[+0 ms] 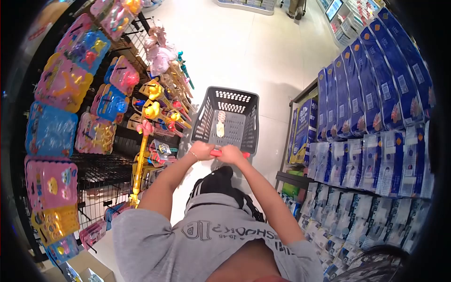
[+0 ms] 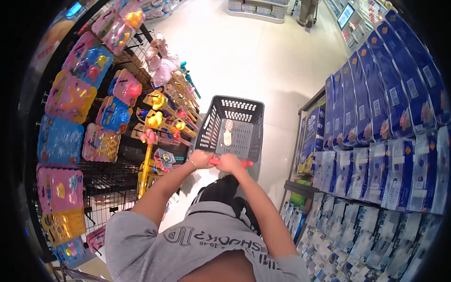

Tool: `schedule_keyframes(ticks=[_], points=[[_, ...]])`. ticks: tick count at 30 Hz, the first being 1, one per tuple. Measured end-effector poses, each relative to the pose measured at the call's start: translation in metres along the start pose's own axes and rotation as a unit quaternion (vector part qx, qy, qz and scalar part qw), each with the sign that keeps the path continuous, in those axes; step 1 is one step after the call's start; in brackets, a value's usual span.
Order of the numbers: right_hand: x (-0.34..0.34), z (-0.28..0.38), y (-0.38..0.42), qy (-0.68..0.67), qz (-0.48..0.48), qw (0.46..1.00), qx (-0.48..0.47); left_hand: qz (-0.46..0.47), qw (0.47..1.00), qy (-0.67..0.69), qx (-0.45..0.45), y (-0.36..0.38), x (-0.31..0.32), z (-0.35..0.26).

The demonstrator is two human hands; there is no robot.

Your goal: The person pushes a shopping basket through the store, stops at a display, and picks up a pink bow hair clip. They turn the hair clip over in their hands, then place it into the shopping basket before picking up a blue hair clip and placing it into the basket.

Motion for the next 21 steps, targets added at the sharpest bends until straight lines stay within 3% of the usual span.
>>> schedule_keyframes(ticks=[1,12,21], points=[[-0.01,-0.006,-0.012,-0.002,-0.001,1.0,-0.01,0.027,1.0,-0.011,-0.009,-0.013,0.003,0.009],[-0.113,-0.049,-0.121,-0.009,-0.01,1.0,0.002,-0.009,1.0,-0.009,-0.011,-0.146,-0.002,0.088],[-0.195,-0.082,-0.201,-0.018,0.034,0.999,-0.009,0.016,0.994,-0.011,-0.108,-0.246,-0.006,0.142]])
Point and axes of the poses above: each hand's wrist, its own y-axis away from the middle knuckle, its own x-axis out of the palm, z = x × y, the point moved 6 cm from there along -y, towards the middle knuckle, and after that the axes turned 10 degrees about -y, right-handed, at the moved point
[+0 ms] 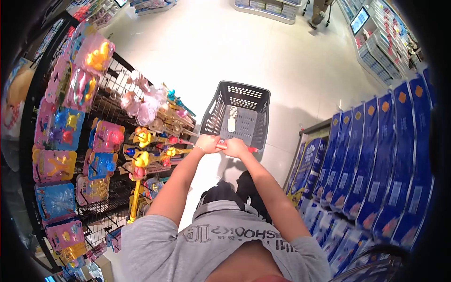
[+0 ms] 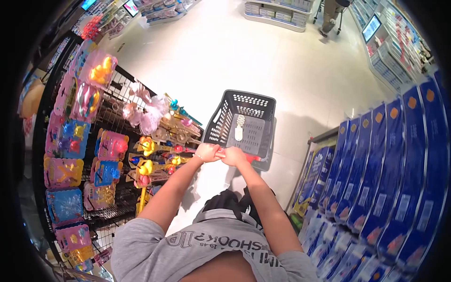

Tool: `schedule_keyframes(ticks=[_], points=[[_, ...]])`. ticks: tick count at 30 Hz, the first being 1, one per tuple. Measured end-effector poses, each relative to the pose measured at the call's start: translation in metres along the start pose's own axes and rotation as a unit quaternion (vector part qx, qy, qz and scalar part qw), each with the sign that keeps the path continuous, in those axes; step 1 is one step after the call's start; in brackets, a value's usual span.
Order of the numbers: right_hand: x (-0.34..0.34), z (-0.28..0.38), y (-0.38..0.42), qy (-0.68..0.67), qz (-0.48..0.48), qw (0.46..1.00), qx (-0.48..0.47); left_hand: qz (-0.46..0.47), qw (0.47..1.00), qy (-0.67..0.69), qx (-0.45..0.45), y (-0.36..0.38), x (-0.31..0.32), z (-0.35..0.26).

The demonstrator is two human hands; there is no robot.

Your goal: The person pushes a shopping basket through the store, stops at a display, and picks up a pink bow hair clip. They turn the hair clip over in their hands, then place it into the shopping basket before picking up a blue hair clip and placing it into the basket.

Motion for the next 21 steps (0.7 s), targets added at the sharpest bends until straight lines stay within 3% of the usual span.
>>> schedule_keyframes(ticks=[8,12,21], points=[[-0.088,-0.019,-0.062,0.079,0.072,0.993,-0.059,-0.008,0.994,-0.003,-0.109,-0.083,0.001,0.017],[-0.12,-0.034,-0.106,0.128,0.104,0.982,-0.091,-0.1,0.985,0.004,-0.139,-0.121,-0.009,0.029],[-0.197,-0.026,-0.214,0.218,0.115,0.963,-0.11,-0.12,0.968,0.026,-0.219,-0.21,-0.012,0.105]])
Point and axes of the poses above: each hand's wrist, its own y-axis away from the middle knuckle, its own x-axis out of the palm, z = x × y, the point moved 6 cm from there along -y, towards the middle knuckle, and after that the axes turned 10 degrees about -y, right-handed, at the moved point
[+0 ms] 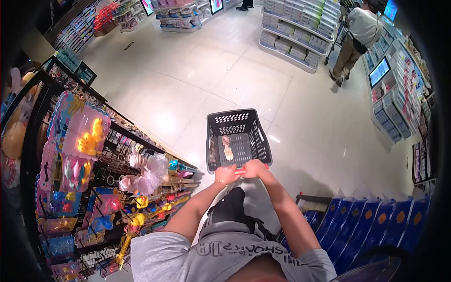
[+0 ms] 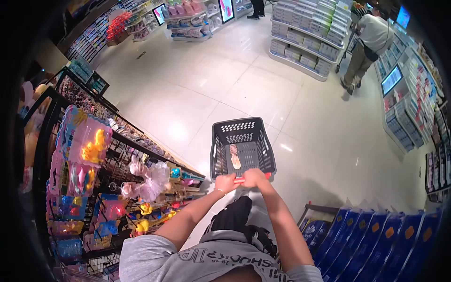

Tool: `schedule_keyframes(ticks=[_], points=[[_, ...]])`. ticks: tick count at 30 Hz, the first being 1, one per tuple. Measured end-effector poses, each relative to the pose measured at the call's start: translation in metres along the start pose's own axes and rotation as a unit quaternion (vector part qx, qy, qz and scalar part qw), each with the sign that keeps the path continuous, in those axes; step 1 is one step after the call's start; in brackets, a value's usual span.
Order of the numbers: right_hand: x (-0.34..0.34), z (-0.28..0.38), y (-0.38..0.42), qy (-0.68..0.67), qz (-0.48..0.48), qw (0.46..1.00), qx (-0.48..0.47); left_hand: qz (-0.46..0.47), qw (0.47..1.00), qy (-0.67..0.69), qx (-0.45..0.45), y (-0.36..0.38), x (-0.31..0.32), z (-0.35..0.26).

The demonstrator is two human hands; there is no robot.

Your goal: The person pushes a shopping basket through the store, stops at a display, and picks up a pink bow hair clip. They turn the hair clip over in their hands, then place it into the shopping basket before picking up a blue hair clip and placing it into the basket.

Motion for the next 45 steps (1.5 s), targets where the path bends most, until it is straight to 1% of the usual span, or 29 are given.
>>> schedule_keyframes(ticks=[1,2,4,5,7,9,11,12,13,15,17,18,19,21,24,25,26,27,29,31,32,33,35,37,38,42,45], points=[[-0.005,-0.005,-0.01,0.007,0.013,1.0,0.002,0.011,1.0,0.005,-0.016,-0.009,0.002,0.004],[-0.008,-0.01,-0.021,0.013,0.023,1.0,0.001,0.003,1.0,0.011,-0.023,-0.015,0.003,0.007],[-0.027,-0.02,-0.041,0.028,0.031,0.999,-0.001,0.031,0.999,0.025,-0.03,-0.043,0.011,0.017],[-0.037,-0.026,-0.054,0.037,0.033,0.999,-0.004,0.024,0.999,0.027,-0.036,-0.056,0.014,0.023],[-0.048,-0.027,-0.07,0.055,0.067,0.996,0.005,-0.011,0.997,0.062,-0.04,-0.07,0.007,0.03],[-0.061,-0.03,-0.088,0.084,0.087,0.993,0.003,-0.018,0.996,0.067,-0.063,-0.084,0.014,0.038],[-0.078,-0.034,-0.107,0.074,0.104,0.992,-0.018,-0.038,0.993,0.062,-0.093,-0.105,0.014,0.051],[-0.085,-0.036,-0.119,0.08,0.107,0.991,-0.024,-0.002,0.99,0.072,-0.122,-0.116,0.01,0.057],[-0.093,-0.038,-0.129,0.086,0.101,0.991,-0.033,-0.007,0.989,0.073,-0.131,-0.127,0.011,0.063],[-0.106,-0.043,-0.146,0.097,0.106,0.989,-0.047,0.013,0.981,0.113,-0.156,-0.143,0.015,0.073],[-0.121,-0.049,-0.168,0.121,0.107,0.986,-0.042,0.029,0.979,0.108,-0.172,-0.161,0.021,0.084],[-0.125,-0.052,-0.181,0.129,0.108,0.984,-0.057,0.043,0.978,0.101,-0.177,-0.171,0.022,0.09],[-0.129,-0.056,-0.194,0.132,0.112,0.983,-0.063,0.042,0.977,0.1,-0.185,-0.18,0.022,0.097],[-0.143,-0.06,-0.218,0.13,0.101,0.979,-0.12,0.01,0.975,0.096,-0.2,-0.199,0.018,0.107],[-0.169,-0.06,-0.25,0.17,0.134,0.968,-0.129,0.002,0.963,0.083,-0.257,-0.227,0.041,0.126],[-0.177,-0.059,-0.265,0.186,0.144,0.963,-0.131,-0.01,0.955,0.081,-0.285,-0.239,0.039,0.135],[-0.188,-0.055,-0.276,0.219,0.162,0.953,-0.132,-0.014,0.953,0.081,-0.292,-0.249,0.038,0.138],[-0.195,-0.051,-0.287,0.229,0.176,0.944,-0.157,-0.015,0.951,0.077,-0.299,-0.255,0.036,0.143],[-0.213,-0.05,-0.315,0.239,0.167,0.941,-0.171,-0.023,0.935,0.07,-0.346,-0.272,0.033,0.157],[-0.225,-0.049,-0.341,0.255,0.167,0.933,-0.189,-0.022,0.923,0.092,-0.373,-0.288,0.033,0.172],[-0.23,-0.047,-0.356,0.248,0.165,0.932,-0.209,-0.023,0.913,0.082,-0.398,-0.295,0.032,0.184],[-0.233,-0.044,-0.37,0.239,0.166,0.93,-0.225,-0.022,0.91,0.088,-0.404,-0.301,0.032,0.193],[-0.242,-0.027,-0.394,0.283,0.198,0.909,-0.235,-0.023,0.899,0.091,-0.429,-0.307,0.033,0.212],[-0.247,-0.015,-0.418,0.289,0.188,0.896,-0.278,-0.047,0.899,0.069,-0.43,-0.317,0.03,0.234],[-0.248,-0.007,-0.433,0.293,0.192,0.891,-0.289,-0.031,0.893,0.078,-0.441,-0.322,0.031,0.247],[-0.248,0.015,-0.486,0.302,0.193,0.882,-0.306,-0.049,0.878,0.058,-0.472,-0.332,0.03,0.298],[-0.253,0.035,-0.52,0.31,0.201,0.878,-0.305,-0.067,0.879,0.054,-0.469,-0.336,0.021,0.337]])
Point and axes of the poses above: each hand's wrist, its own y-axis away from the middle knuckle, its own x-axis out of the palm, z = x × y, the point moved 6 cm from there along -y, towards the middle knuckle, and after that the axes turned 10 degrees about -y, right-handed, at the moved point
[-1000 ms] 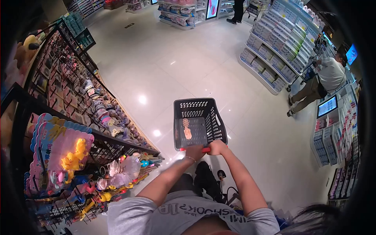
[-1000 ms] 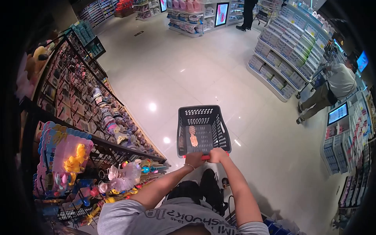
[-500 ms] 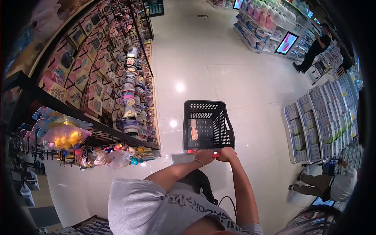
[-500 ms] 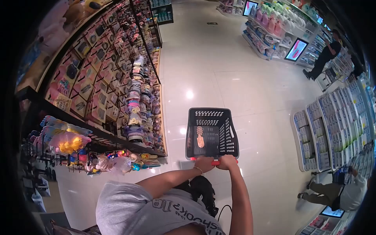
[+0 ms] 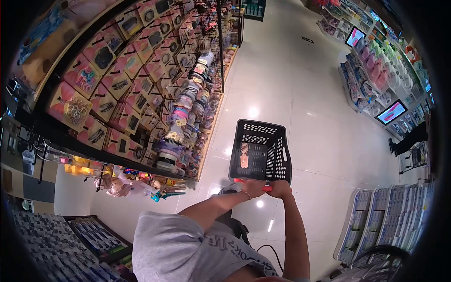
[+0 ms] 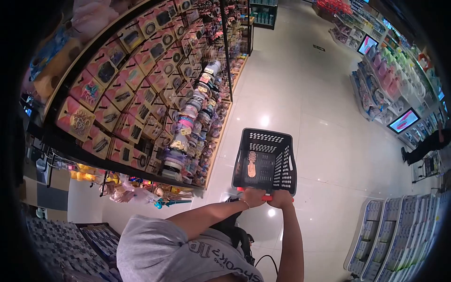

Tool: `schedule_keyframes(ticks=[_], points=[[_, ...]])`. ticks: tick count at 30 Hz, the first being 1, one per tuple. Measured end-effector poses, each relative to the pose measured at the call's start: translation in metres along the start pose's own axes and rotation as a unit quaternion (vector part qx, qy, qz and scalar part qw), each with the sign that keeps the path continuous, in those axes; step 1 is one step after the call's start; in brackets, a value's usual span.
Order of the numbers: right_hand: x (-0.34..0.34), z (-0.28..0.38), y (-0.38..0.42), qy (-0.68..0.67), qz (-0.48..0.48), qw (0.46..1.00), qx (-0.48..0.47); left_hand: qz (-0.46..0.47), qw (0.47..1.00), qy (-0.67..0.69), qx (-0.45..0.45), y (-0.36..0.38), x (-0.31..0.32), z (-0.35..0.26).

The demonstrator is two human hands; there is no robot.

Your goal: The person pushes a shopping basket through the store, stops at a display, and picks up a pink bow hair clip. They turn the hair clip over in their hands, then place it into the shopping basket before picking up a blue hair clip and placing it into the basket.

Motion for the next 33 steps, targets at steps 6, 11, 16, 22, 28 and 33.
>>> schedule_keyframes(ticks=[6,11,16,22,28,33], points=[[-0.059,-0.016,-0.065,-0.047,-0.026,0.999,-0.009,0.029,0.999,-0.015,0.024,-0.078,-0.021,0.036],[-0.107,-0.032,-0.128,-0.059,-0.048,0.997,-0.03,-0.017,0.999,-0.027,0.033,-0.148,-0.03,0.072],[-0.152,-0.047,-0.191,-0.068,-0.053,0.995,-0.054,-0.021,0.998,-0.065,0.016,-0.22,-0.043,0.108],[-0.201,-0.076,-0.276,-0.075,-0.047,0.989,-0.117,-0.056,0.995,-0.079,-0.006,-0.306,-0.042,0.151],[-0.259,-0.099,-0.342,-0.093,-0.04,0.986,-0.136,0.031,0.99,-0.115,-0.077,-0.388,-0.06,0.182],[-0.287,-0.114,-0.393,-0.1,-0.004,0.983,-0.153,0.198,0.966,-0.115,-0.123,-0.445,-0.067,0.203]])
Point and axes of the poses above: each hand's wrist, its own y-axis away from the middle knuckle, its own x-axis out of the palm, z = x × y, the point moved 6 cm from there along -y, towards the middle knuckle, and after that the axes turned 10 degrees about -y, right-handed, at the moved point
